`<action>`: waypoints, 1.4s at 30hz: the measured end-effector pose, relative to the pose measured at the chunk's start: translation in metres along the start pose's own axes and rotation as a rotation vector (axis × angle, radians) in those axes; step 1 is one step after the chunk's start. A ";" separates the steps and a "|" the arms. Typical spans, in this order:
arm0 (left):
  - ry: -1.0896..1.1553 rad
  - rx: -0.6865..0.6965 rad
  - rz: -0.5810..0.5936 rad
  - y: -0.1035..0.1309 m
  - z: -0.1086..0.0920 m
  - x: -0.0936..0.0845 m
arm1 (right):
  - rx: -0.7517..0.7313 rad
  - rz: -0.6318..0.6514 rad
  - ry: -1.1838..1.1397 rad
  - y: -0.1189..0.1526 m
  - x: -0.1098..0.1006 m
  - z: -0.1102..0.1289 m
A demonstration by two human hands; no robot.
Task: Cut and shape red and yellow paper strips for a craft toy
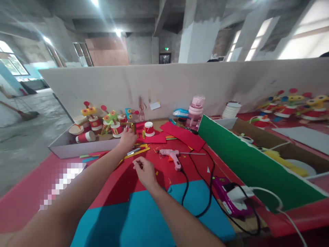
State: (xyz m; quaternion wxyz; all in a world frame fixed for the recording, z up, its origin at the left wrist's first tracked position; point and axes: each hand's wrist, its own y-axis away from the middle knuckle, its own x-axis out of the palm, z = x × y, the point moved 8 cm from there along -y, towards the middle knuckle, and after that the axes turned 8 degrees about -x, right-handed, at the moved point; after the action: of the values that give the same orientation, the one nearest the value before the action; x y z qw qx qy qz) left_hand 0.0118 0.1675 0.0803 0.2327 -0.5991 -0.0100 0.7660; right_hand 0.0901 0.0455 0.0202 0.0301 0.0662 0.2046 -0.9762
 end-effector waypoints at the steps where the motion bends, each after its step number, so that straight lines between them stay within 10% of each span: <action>1: -0.002 0.003 -0.002 -0.001 -0.001 0.001 | 0.007 0.001 0.002 0.000 0.000 -0.001; 11: 0.041 -0.062 0.068 -0.037 0.011 -0.002 | 0.059 -0.007 -0.022 0.000 -0.002 -0.011; 23: 0.196 -0.062 0.070 -0.031 -0.004 0.033 | 0.052 0.063 -0.023 0.002 0.011 -0.015; 33: 0.459 -0.024 0.094 -0.019 0.004 0.016 | 0.063 0.077 -0.022 0.002 0.013 -0.017; 38: 0.687 -0.067 0.168 -0.024 0.015 -0.010 | 0.082 0.063 -0.039 0.002 0.007 -0.010; 42: 1.377 -0.113 0.335 -0.013 0.005 -0.023 | 0.130 -0.001 -0.103 0.002 0.000 -0.014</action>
State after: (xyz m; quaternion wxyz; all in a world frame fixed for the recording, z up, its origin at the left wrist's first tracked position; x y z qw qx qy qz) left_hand 0.0160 0.1722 0.1064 0.0339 -0.9518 0.1919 0.2369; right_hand 0.0919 0.0498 0.0066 0.0355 0.0174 0.1391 -0.9895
